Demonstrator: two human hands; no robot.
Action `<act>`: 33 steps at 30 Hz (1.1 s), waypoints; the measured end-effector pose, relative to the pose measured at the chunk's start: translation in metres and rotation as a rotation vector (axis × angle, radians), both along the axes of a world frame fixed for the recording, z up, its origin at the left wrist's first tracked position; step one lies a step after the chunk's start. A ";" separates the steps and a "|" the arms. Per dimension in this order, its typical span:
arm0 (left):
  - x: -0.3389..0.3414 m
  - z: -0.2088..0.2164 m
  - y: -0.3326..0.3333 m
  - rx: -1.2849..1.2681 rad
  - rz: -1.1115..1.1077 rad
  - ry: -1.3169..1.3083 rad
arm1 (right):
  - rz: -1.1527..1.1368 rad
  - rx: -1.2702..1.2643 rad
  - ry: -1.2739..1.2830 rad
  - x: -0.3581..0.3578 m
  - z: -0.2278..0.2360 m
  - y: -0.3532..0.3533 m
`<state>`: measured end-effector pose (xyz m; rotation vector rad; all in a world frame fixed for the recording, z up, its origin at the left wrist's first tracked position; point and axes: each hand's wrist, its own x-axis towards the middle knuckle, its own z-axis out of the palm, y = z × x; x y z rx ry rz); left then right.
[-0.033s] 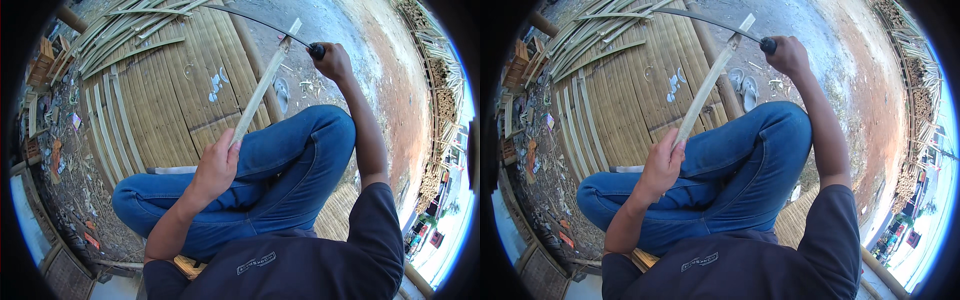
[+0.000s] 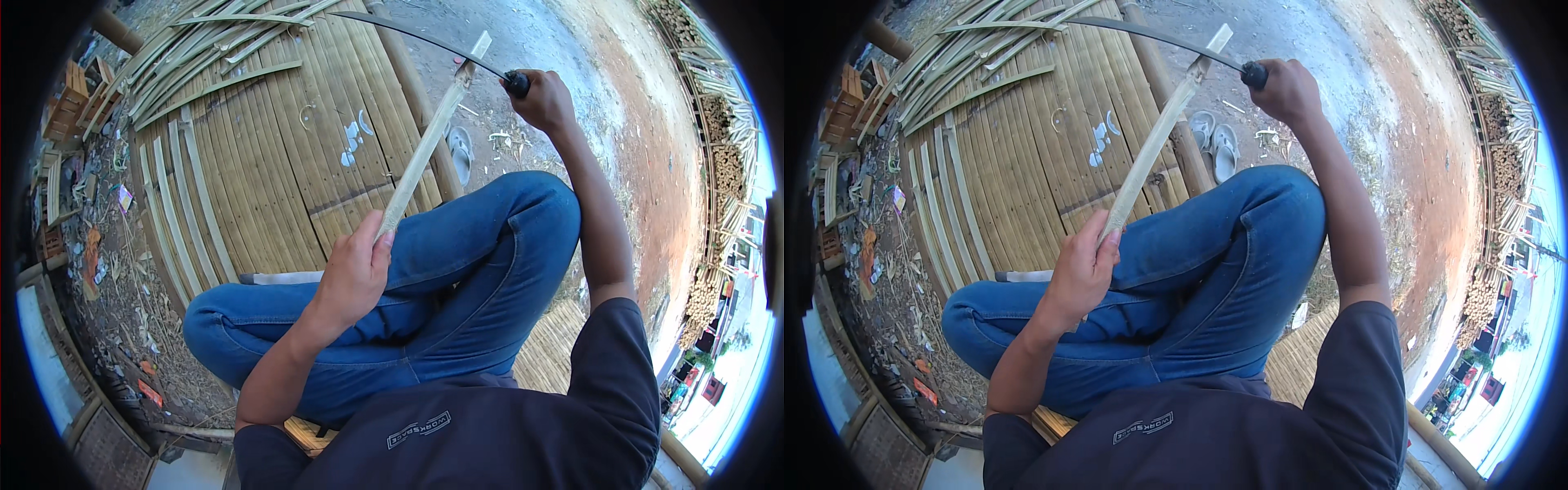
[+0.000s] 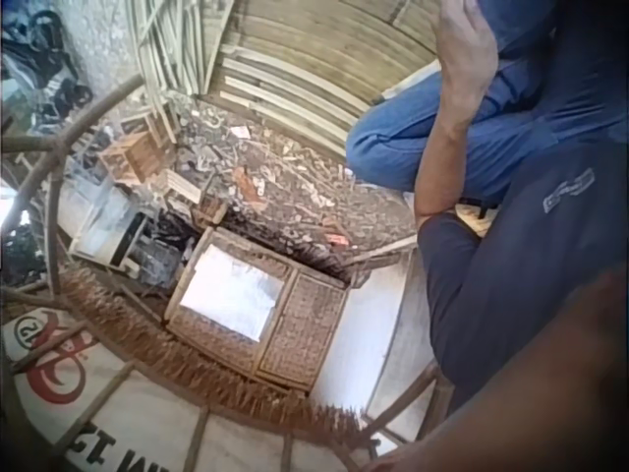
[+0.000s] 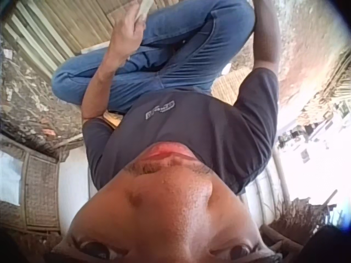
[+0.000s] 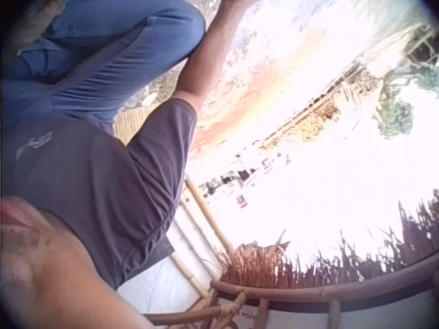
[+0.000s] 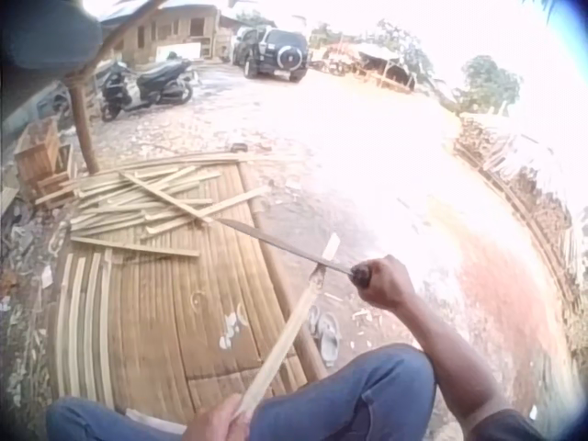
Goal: The person shaves a bamboo strip using a machete, removing thin layers from the surface while holding the strip in one hand.
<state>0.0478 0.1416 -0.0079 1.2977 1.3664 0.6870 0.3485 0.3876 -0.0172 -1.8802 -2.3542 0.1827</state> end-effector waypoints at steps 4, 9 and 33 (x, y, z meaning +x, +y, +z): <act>0.002 0.000 0.001 -0.044 -0.021 0.021 | 0.009 0.014 -0.032 0.004 -0.003 0.006; 0.003 -0.003 0.001 -0.045 -0.027 0.036 | 0.006 0.024 -0.109 0.007 0.001 0.008; -0.009 -0.008 -0.001 -0.015 -0.048 -0.103 | -0.308 0.133 0.046 0.093 0.053 -0.009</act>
